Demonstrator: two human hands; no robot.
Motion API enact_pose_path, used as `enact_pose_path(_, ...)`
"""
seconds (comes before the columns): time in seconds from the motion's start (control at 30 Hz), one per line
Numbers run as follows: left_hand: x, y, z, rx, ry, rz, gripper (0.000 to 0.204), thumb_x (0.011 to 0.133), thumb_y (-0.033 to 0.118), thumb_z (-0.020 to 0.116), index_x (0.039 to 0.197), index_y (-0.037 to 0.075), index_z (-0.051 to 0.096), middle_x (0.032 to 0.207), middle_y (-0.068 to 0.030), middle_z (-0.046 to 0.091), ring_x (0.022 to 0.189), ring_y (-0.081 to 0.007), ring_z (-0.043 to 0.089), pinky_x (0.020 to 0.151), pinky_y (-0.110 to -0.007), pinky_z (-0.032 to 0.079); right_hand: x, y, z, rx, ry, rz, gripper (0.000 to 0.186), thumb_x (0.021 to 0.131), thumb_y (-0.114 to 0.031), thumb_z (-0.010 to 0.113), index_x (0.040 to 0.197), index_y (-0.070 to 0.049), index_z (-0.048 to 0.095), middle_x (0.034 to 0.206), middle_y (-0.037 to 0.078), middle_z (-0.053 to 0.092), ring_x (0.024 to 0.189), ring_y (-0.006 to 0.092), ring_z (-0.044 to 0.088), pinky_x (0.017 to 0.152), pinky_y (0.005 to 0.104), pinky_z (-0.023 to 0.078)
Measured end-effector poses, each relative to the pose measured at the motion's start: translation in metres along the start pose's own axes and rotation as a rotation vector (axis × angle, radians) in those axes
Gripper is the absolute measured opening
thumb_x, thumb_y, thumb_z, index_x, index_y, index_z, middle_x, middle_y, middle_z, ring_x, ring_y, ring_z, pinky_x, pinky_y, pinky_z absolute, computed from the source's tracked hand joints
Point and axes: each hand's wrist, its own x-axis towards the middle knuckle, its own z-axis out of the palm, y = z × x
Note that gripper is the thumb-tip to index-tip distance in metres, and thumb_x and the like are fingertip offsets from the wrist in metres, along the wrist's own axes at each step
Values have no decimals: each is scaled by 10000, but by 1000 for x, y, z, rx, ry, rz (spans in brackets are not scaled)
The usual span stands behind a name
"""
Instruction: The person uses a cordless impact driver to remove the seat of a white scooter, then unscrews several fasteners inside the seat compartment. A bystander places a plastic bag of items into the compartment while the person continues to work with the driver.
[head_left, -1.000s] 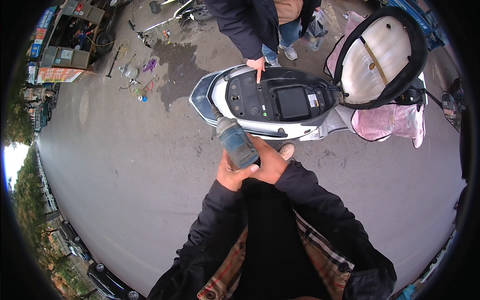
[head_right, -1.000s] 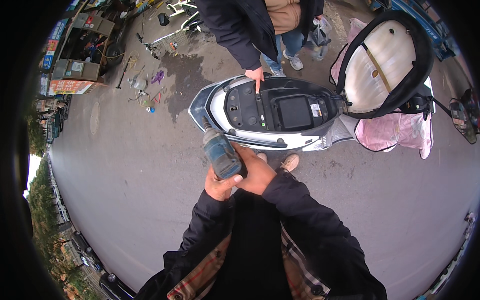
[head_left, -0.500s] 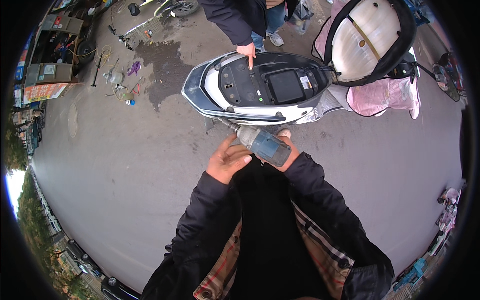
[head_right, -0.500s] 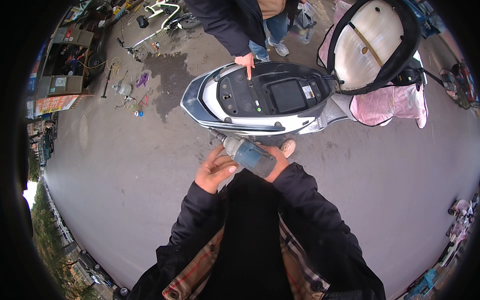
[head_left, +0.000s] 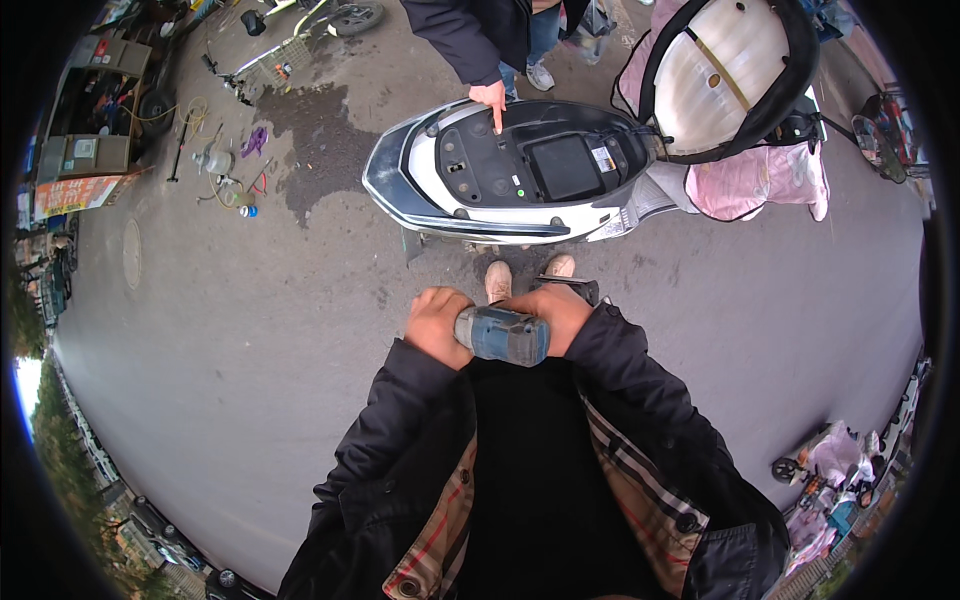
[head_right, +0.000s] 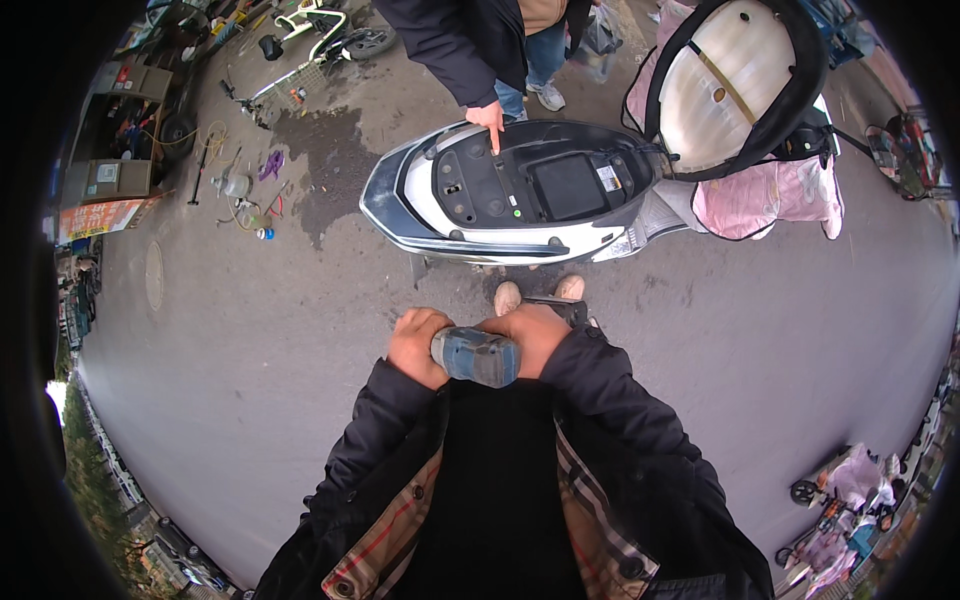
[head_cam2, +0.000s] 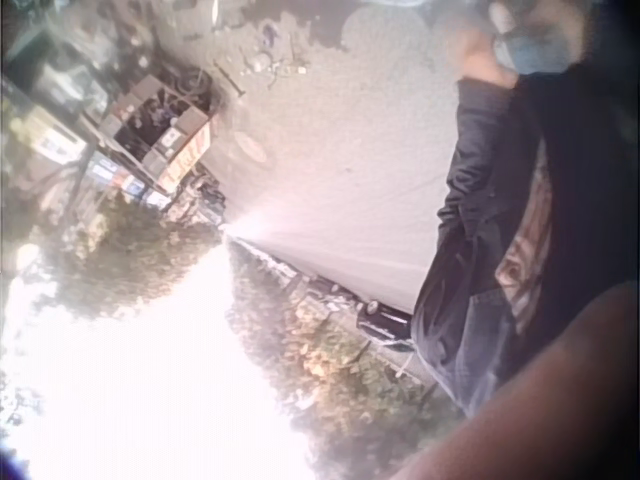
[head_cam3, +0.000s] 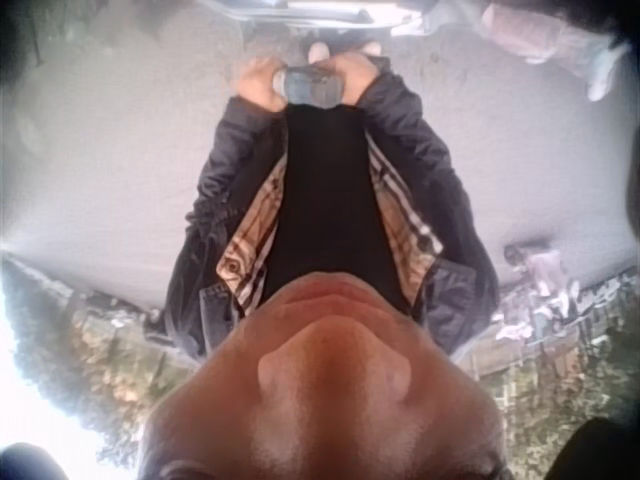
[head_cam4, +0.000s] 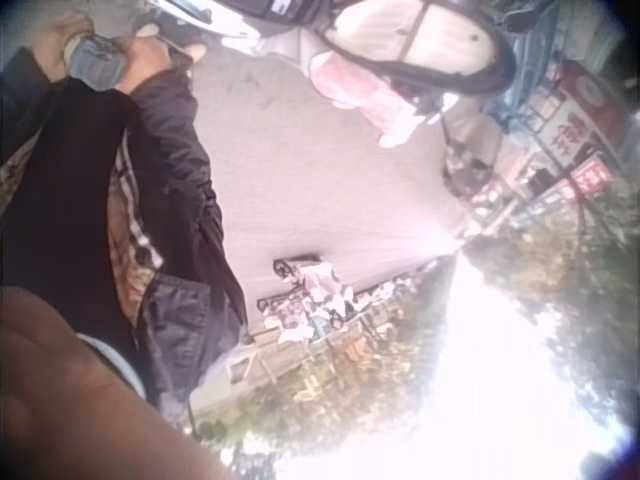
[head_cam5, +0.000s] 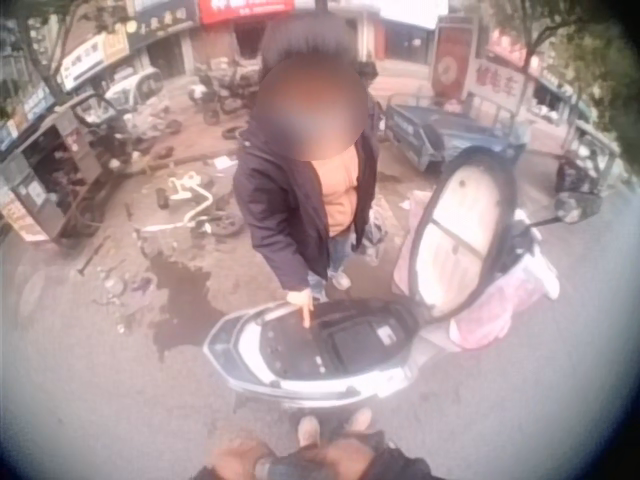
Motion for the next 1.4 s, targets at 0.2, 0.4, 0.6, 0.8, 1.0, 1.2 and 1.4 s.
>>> enact_pose_path(0.2,-6,12,-12,-150,-199,-106,495,710,232,891,1095,62,630,931,-171,730,882,-388,727,752,-429,585,6,3,0,58,-80,0,404,760,-237,801,1114,-49,747,970,190,748,899,370,723,811,428,568)
enact_pose_path(0.4,7,26,-16,-189,-189,-53,626,663,284,950,1147,68,619,976,-161,731,904,-357,751,789,-398,603,11,12,-8,87,-104,-20,414,754,-244,814,1108,-41,744,981,189,750,917,368,722,827,425,563)
enact_pose_path(0.6,24,40,-4,-246,-180,-124,670,641,277,956,1174,52,616,1013,-147,730,917,-355,747,801,-395,600,12,34,-25,133,-171,-36,429,727,-264,840,1074,-30,743,944,179,751,900,361,722,811,435,560)
enact_pose_path(0.8,50,54,15,-254,-167,-152,725,634,253,958,1235,39,612,1175,-164,688,1061,-339,716,891,-399,579,13,59,-48,122,-190,-9,446,719,-287,846,1064,-24,741,931,169,752,886,362,718,804,430,560)
enact_pose_path(1.0,68,68,38,-311,-141,-224,702,650,209,954,1242,34,622,1180,-161,699,1082,-328,715,935,-385,571,15,74,-82,137,-243,-8,438,723,-288,840,1070,-40,741,934,158,755,896,359,722,807,431,561)
enact_pose_path(1.2,64,77,60,-344,-17,-369,713,666,182,954,1277,29,619,1125,-163,730,1046,-291,729,932,-368,569,30,94,-96,117,-356,-47,519,747,-203,814,1226,-44,691,1112,184,733,1034,358,700,888,412,547)
enact_pose_path(1.4,29,78,72,-269,131,-724,699,675,185,950,1263,-7,624,1060,-134,737,1005,-212,709,923,-339,556,107,156,-132,375,-291,270,826,779,-32,705,1547,-26,402,1162,171,697,1079,240,684,994,339,502)
